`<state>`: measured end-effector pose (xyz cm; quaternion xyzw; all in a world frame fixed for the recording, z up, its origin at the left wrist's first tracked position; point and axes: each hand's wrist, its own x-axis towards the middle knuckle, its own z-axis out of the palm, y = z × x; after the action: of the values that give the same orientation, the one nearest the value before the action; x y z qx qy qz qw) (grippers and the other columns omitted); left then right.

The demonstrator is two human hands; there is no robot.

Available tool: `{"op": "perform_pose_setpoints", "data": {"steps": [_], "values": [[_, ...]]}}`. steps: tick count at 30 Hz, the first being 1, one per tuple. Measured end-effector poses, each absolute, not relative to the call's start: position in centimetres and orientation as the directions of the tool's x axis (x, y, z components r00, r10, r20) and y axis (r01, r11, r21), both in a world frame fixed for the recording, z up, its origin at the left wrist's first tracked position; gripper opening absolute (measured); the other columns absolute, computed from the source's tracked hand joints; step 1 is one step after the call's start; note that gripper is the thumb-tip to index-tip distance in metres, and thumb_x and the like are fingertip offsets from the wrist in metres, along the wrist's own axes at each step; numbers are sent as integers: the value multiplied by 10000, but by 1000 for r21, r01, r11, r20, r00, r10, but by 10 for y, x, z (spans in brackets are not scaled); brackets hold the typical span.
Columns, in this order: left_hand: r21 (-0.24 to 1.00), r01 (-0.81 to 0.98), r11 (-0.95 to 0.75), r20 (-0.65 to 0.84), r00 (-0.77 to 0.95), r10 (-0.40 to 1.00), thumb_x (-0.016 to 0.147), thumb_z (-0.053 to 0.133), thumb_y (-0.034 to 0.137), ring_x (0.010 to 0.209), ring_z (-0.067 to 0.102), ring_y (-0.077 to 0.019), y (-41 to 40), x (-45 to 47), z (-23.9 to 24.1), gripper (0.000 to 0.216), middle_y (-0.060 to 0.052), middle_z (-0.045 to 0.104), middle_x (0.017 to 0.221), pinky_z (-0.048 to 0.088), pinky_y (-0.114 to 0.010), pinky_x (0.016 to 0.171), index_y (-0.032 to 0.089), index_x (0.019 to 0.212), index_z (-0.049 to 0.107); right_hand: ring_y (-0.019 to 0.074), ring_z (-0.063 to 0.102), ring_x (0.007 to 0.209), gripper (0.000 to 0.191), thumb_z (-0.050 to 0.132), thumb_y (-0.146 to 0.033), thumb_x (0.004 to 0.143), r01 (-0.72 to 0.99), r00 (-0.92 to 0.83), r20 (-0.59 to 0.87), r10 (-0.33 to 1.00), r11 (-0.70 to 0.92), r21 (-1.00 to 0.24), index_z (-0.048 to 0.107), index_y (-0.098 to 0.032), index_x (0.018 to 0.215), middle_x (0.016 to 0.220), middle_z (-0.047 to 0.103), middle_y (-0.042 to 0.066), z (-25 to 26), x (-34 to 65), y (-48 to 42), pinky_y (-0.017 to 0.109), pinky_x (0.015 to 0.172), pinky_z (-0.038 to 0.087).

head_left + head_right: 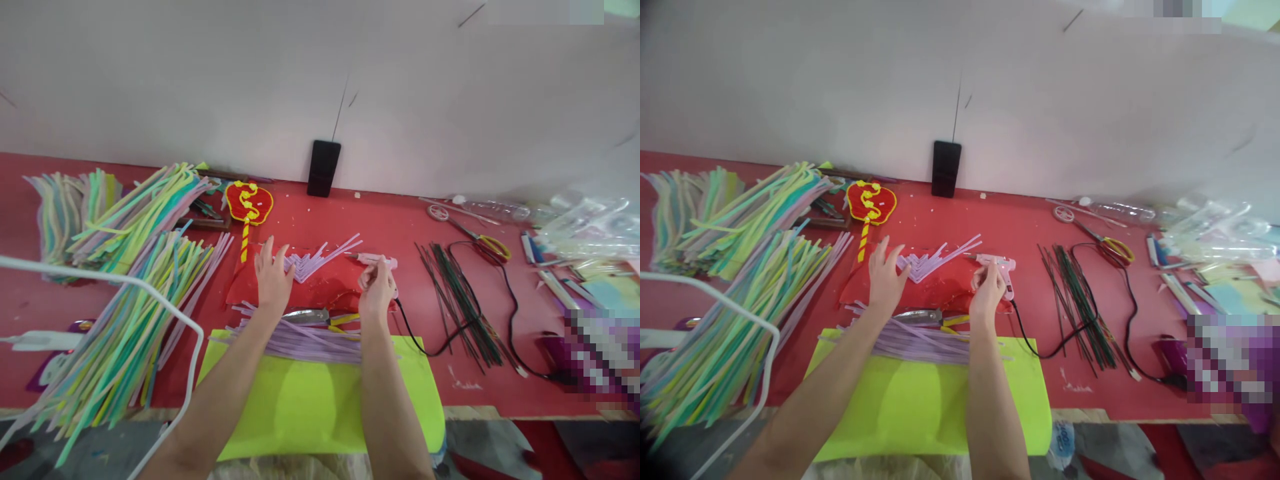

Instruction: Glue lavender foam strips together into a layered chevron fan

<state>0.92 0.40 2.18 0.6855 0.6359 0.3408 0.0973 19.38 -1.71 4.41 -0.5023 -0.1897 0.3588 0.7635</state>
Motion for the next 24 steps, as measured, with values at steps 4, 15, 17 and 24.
{"op": "perform_pose_setpoints", "data": {"steps": [4,15,17,24], "values": [[478,843,-247,275,123,954,803,568,196,1314,355,-286,1,14,19,409,-126,420,1397,182,-564,1095,208,1208,513,31,220,300,475,555,-472,784,-370,603,-21,797,257,-893,373,-187,450,350,311,-91,49,192,-19,198,331,129],[875,217,-433,295,472,831,794,561,162,1309,378,-215,-21,39,39,597,-91,409,1420,313,-394,1080,233,1358,377,71,319,316,527,478,-622,766,-314,-41,-129,991,-135,-940,466,-211,438,368,382,-43,64,177,-35,224,339,257],[926,151,-346,222,525,821,795,559,164,1158,539,-221,-23,41,38,459,-84,578,1259,409,-372,996,218,1248,517,87,381,322,524,477,-625,762,-268,-97,-155,983,-175,-947,518,-201,457,378,437,-25,63,175,-38,235,352,299],[992,100,-82,40,361,932,728,619,209,751,670,-174,-19,36,38,115,-26,717,790,519,-278,757,188,816,689,91,397,310,494,511,-546,781,-345,2,-90,996,-84,-935,519,-198,430,361,432,-27,59,179,-33,231,335,280]]}}
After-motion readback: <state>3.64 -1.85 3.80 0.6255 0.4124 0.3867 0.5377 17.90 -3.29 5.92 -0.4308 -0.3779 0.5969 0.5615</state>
